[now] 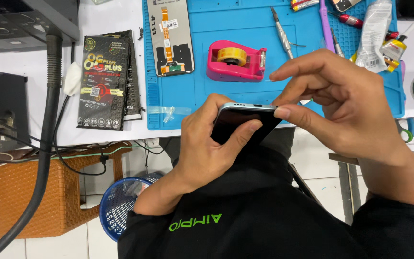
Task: The person reassembles a disassembled smartphone by connecting internal ribbon cables and placing the back cover. They apply adhesive along the phone's frame, attach the back cover, and then use a plastic card to press the edges. Finally, they apply tape to the phone's seams.
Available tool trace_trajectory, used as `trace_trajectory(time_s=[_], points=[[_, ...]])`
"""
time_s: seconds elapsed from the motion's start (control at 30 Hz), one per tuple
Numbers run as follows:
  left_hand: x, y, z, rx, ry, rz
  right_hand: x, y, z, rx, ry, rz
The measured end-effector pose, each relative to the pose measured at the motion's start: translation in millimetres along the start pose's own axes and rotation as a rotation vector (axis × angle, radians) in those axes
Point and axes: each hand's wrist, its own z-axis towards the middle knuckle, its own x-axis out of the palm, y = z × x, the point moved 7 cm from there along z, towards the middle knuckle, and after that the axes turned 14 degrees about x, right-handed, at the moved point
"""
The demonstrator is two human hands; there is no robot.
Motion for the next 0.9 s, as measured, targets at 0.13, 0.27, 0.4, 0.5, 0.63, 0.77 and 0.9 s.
trace_trajectory(time_s=[0.13, 0.27, 0.4, 0.5, 0.63, 0.77, 0.9], points=[[5, -3, 0, 0.041, 0.037, -0.018, 5, -3, 6, -0.030, 0.001, 0.017], [7, 8, -2, -0.027, 0.060, -0.073, -17, 1, 3, -0.167, -0.174, -0.153], [-4, 32, -7, -0.123, -0.011, -0.109, -59, -25, -1, -0.233, -0.303, -0.344], [-5, 42, -9, -0.182, -0.003, -0.077, -54, -68, 8, 0.064, -0.352, -0.930], [4, 36, -4, -0.141, -0.016, -0.173, -17, -101, 3, 0.171, -0.385, -1.089], [11, 41, -3, -0.201, -0.007, -0.228, -10, -102, -3, 0.115, -0.452, -0.957], [15, 51, 0, -0.184, -0.013, -0.298, -17, -95, 0, 0.128, -0.388, -0.519]])
